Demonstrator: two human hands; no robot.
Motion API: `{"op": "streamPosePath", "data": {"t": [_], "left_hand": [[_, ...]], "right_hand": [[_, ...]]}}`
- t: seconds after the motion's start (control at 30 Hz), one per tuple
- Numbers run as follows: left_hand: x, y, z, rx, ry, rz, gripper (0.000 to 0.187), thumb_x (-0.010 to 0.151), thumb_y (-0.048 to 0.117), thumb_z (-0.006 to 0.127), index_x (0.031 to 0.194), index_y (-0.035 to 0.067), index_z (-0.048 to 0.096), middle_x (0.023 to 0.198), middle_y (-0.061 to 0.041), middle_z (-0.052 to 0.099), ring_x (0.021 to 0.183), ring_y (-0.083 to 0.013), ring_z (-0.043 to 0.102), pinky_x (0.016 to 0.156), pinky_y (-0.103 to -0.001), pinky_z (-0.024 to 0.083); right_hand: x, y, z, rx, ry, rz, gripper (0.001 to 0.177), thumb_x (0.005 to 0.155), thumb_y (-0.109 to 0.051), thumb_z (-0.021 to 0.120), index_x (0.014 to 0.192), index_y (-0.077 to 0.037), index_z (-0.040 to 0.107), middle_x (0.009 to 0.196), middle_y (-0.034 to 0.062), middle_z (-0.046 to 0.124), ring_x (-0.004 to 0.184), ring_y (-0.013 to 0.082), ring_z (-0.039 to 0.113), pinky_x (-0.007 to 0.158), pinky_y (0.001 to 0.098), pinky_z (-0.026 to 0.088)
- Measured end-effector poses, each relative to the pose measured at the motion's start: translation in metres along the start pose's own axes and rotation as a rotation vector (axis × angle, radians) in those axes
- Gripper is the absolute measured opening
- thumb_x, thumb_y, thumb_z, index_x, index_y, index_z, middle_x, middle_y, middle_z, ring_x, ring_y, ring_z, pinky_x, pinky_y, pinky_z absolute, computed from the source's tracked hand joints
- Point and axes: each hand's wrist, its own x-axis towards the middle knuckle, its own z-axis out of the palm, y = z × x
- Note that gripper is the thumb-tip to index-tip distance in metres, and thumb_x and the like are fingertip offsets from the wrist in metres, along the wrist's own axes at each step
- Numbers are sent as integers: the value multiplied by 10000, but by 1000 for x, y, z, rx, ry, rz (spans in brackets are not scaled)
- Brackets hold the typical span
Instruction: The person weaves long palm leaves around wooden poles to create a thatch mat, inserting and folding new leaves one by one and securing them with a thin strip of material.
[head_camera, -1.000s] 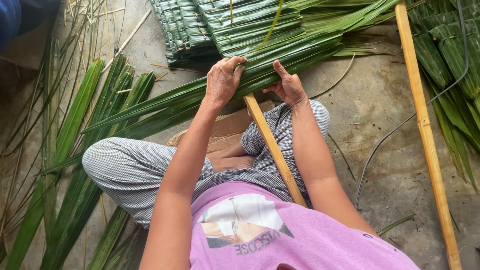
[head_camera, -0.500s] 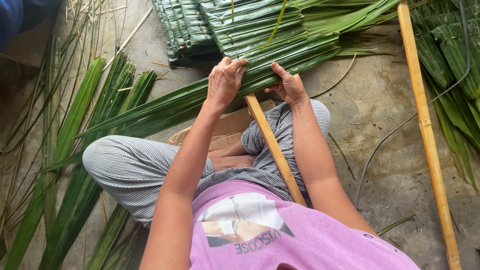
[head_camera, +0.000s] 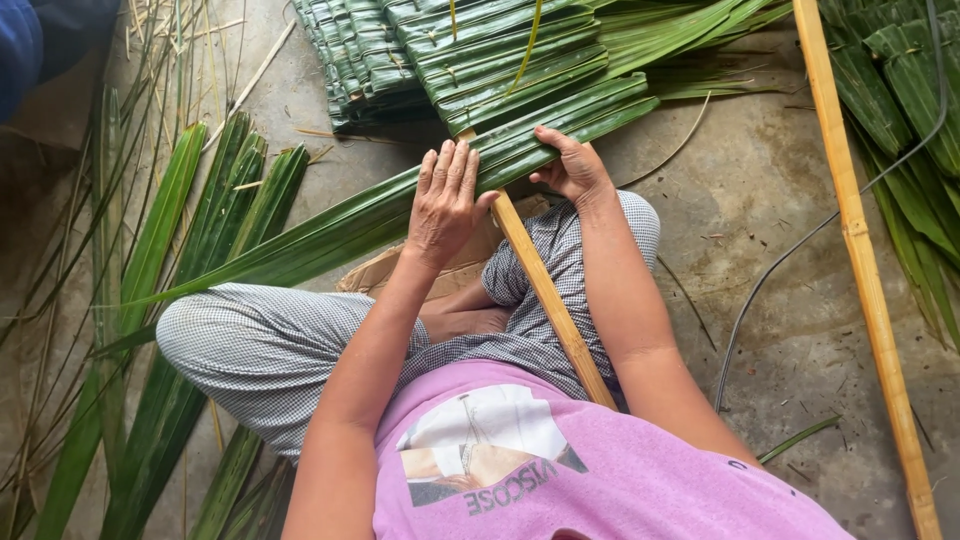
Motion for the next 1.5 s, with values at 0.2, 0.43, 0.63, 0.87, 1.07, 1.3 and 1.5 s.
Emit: {"op": "streamPosePath", "data": {"t": [0.2, 0.43, 0.63, 0.87, 1.07, 1.3, 1.5], "left_hand": [[-1, -17, 5, 20, -14, 49, 547, 1063, 441, 579, 1318, -37, 656, 1365, -254, 630, 1317, -387, 586, 1167, -513, 417], [-4, -16, 8, 50, -14, -3, 484, 1059, 400, 601, 1259, -32, 689, 1291, -246, 653, 1281, -400, 582, 1134, -538, 422], [4, -12, 5, 160, -54, -119, 265, 993, 244, 670, 1076, 0, 734, 985, -161, 590, 911, -327, 566, 807, -457, 446], [-16, -10, 37, 431, -271, -221, 100, 930, 155, 695, 948, 57, 696, 827, -11, 490, 678, -172, 539, 570, -326, 427], [-11, -5, 43, 493, -367, -263, 143, 922, 168, 628, 868, 41, 667, 757, -16, 508, 607, -170, 638, 478, -290, 534], [20, 14, 50, 262, -485, -529, 406, 1044, 302, 536, 789, 3, 636, 714, -80, 550, 547, -280, 694, 428, -443, 561], [31, -5, 75, -99, -721, -912, 697, 955, 618, 595, 858, -69, 648, 773, -216, 634, 755, -520, 737, 631, -596, 596]], "right_hand": [[4, 4, 13, 49, 38, 16, 217, 875, -147, 826, 977, -38, 669, 890, 225, 760, 682, 384, 772, 486, 459, 668], [11, 10, 15, 55, 47, 10, 223, 860, -126, 835, 945, -34, 650, 867, 223, 754, 681, 405, 768, 491, 487, 663], [9, 14, 20, 41, 38, 17, 223, 858, -112, 834, 935, -22, 645, 869, 227, 755, 678, 404, 768, 482, 488, 660], [5, 7, 18, 45, 58, 23, 244, 853, -115, 842, 944, -17, 638, 871, 228, 756, 702, 414, 769, 516, 517, 667], [14, 13, 11, 39, 71, 49, 263, 848, -121, 843, 950, -10, 626, 888, 244, 759, 715, 420, 770, 542, 543, 667], [20, 17, 5, 55, 85, 72, 296, 838, -107, 854, 975, 0, 615, 894, 257, 754, 717, 433, 766, 542, 541, 668], [25, 20, 0, 80, 96, 83, 315, 839, -94, 852, 993, 10, 597, 915, 277, 748, 740, 450, 767, 575, 562, 671]]}}
